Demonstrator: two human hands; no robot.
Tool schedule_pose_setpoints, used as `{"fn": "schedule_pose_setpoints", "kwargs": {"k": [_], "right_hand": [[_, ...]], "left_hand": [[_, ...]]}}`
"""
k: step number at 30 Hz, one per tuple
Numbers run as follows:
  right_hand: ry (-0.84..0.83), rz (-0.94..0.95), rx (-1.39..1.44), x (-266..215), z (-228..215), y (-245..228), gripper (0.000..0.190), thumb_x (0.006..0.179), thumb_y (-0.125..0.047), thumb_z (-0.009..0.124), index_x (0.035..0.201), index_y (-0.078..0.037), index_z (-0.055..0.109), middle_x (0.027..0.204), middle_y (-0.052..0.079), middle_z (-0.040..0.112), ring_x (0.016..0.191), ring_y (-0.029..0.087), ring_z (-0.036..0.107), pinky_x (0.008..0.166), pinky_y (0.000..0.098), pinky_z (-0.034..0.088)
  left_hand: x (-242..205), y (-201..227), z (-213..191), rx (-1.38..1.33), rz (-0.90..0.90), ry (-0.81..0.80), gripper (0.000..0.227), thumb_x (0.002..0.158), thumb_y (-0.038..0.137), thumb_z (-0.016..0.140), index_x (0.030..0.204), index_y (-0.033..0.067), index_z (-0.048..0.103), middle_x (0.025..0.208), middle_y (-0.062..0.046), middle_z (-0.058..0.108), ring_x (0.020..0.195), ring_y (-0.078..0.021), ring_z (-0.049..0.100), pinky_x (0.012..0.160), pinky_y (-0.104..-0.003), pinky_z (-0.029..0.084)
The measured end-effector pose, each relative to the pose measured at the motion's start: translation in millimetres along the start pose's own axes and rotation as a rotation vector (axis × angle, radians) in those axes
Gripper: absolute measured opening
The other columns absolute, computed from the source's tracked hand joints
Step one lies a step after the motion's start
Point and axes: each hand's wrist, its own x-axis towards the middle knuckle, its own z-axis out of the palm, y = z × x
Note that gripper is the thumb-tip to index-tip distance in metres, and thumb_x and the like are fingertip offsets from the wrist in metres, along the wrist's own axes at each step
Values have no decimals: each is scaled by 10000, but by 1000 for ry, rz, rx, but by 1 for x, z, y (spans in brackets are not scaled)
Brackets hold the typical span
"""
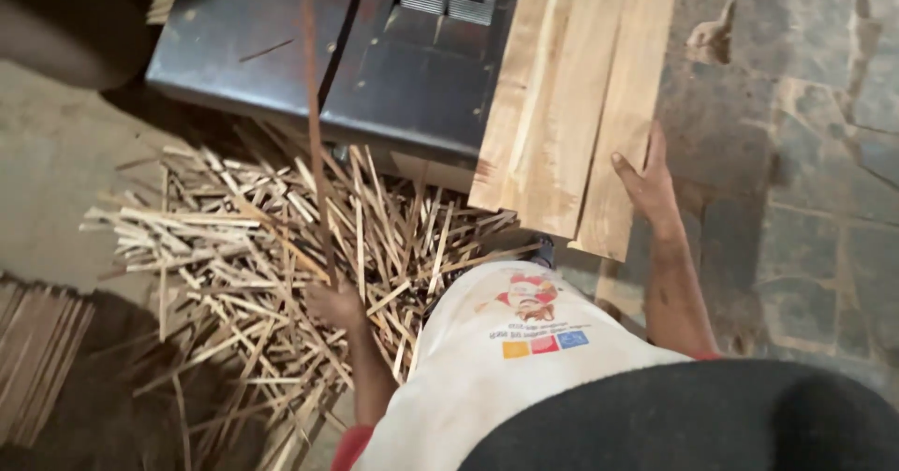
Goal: Manually sorting, organizing, and stacking wooden planks in a workshop environment.
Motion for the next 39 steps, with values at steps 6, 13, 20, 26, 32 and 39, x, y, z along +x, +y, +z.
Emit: {"fn": "schedule_pose_setpoints", "kwargs": {"k": [6,13,20,26,32,39], "right_hand": [[5,18,150,-8,-1,12,785,1022,-179,690,1636,13,242,1563,179,449,1428,262,463,1189,365,383],[-14,74,173,-14,1,11,709,1064,-200,674,1624,18,298,1559,162,477,1416,242,478,1187,365,394],[56,95,205,-21,-2,-5,653,1083,-208,651,1612,5,333,1530,148,505,1394,234,489,1183,353,396],[72,170,268,-29,0,-20,613,1037,-139,615,1580,-3,365,1459,104,536,1358,192,503,1133,333,406],[97,203,248,-34,10,-40,609,1026,-126,627,1574,-8,388,1445,100,565,1327,163,517,1137,302,403],[168,213,378,-30,19,-19,606,1040,-99,597,1580,-8,337,1487,81,517,1357,154,471,1134,289,375]], "left_hand": [[14,135,-110,-54,-33,-259,819,907,231,775,1540,4,308,1628,-276,226,1488,-449,215,1205,-614,145],[44,207,-131,-57,315,-534,789,963,250,677,1615,218,234,1695,-129,125,1562,-341,100,1273,-564,51],[123,135,19,-323,-23,-281,909,1033,467,629,1641,3,138,1688,-269,75,1541,-425,123,1254,-549,125],[91,193,-89,116,-141,-394,822,1003,507,610,1591,89,215,1666,-231,54,1523,-485,59,1212,-632,87],[40,184,-21,-430,378,-258,488,1001,264,667,1422,34,582,1536,-178,536,1450,-353,520,1274,-489,398],[-46,314,-110,-744,718,-683,420,1063,228,574,1435,34,569,1510,-194,561,1375,-333,563,1154,-480,479]]}}
